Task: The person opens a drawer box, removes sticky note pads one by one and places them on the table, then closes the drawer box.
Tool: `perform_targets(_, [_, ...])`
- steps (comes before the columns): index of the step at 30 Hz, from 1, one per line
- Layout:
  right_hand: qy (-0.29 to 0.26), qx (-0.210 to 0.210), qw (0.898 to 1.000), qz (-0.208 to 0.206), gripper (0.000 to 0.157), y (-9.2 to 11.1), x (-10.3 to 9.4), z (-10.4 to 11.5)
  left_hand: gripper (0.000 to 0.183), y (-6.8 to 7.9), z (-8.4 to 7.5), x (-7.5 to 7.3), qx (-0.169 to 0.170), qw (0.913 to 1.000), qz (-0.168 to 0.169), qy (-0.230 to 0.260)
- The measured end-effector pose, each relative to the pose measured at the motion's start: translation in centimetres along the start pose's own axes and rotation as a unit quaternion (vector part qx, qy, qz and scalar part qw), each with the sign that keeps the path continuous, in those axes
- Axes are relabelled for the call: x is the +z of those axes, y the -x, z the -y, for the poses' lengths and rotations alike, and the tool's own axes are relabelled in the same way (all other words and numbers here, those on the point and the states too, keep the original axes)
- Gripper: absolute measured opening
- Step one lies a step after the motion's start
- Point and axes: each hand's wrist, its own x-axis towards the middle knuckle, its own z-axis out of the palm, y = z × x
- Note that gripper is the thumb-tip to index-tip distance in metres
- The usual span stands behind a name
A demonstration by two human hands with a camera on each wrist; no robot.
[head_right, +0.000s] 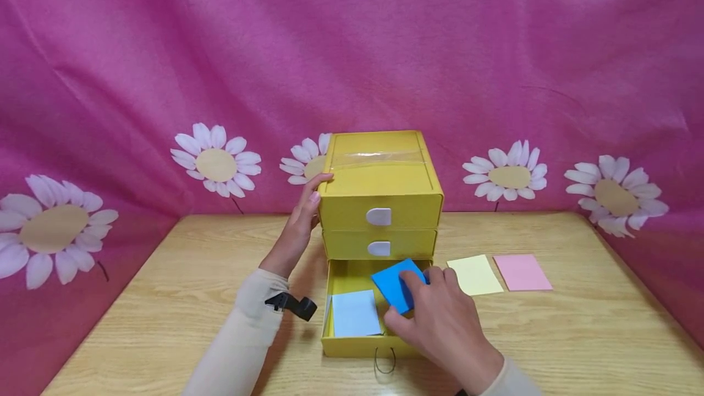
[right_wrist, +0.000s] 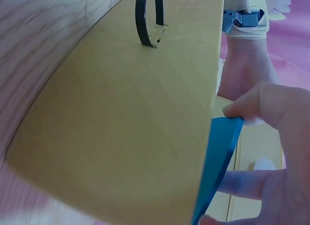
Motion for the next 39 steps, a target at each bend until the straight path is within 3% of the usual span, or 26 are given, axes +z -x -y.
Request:
perform_targets(5, [0.003,0.002,1.0,-0.001,0.051,0.3,-0.5,-0.6,0.044,0.3,-0.8,0.0,-0.002,1.0,0.001,-0.002])
perform_targets(20, [0.022,0.02,1.0,0.011,0.052,1.1,-0.9,-2.6,0.044,0.4,-0.7,0.1,0.004,1.0,0.005,0.0])
perform_targets(39, [0.053,0.077,0.992,0.087,0.063,1.5,-1.1,-5.2,0.044,0.3,-0.7,0.1,-0.002,1.0,0.0,-0.005])
